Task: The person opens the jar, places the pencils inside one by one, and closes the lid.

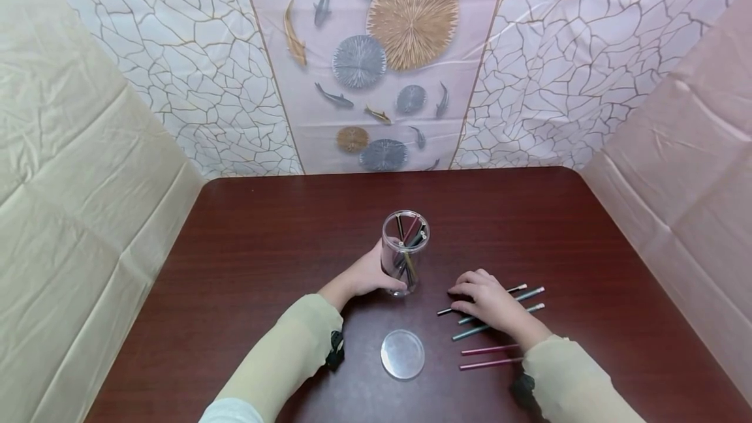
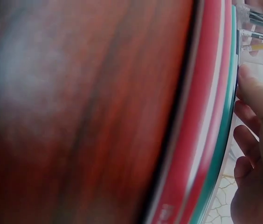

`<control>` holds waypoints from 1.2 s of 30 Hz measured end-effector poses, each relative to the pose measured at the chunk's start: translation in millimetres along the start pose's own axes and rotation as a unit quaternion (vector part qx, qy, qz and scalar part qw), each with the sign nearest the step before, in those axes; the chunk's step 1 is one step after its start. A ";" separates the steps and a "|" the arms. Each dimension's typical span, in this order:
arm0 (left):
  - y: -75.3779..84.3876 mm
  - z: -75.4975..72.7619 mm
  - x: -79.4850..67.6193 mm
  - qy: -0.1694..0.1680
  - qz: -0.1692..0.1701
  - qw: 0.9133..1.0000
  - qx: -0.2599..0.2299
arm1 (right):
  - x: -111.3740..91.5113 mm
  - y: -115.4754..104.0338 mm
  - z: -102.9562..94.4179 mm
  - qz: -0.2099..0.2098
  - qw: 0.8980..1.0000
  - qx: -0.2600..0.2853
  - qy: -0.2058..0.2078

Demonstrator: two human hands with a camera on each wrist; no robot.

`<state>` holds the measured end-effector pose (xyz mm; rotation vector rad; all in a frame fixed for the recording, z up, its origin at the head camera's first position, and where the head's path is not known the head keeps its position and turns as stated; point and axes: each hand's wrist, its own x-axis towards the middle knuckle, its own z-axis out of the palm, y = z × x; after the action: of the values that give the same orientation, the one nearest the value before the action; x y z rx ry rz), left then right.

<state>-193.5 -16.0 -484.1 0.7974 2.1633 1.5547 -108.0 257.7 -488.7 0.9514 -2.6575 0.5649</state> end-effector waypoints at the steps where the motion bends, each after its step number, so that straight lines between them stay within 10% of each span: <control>1: -0.1 -0.1 -0.2 0.001 -0.001 1.000 0.000 | 0.3 -0.2 0.2 0.000 1.000 0.000 -0.003; 20: -6.3 0.1 2.9 -0.007 0.013 1.000 -0.026 | 0.4 -1.1 4.4 -0.090 0.995 0.027 0.014; 31: -1.6 -0.7 -0.6 -0.004 -0.005 1.000 -0.006 | 12.2 -5.2 -14.8 -0.055 0.994 0.026 0.094; 36: -0.9 -1.0 -1.6 -0.001 -0.011 1.000 0.000 | 23.1 -14.8 -35.1 0.035 0.987 0.038 0.150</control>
<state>-193.0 -18.0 -484.7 0.7732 2.1644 1.5429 -111.8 250.0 -445.0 0.7293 -2.4198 0.7643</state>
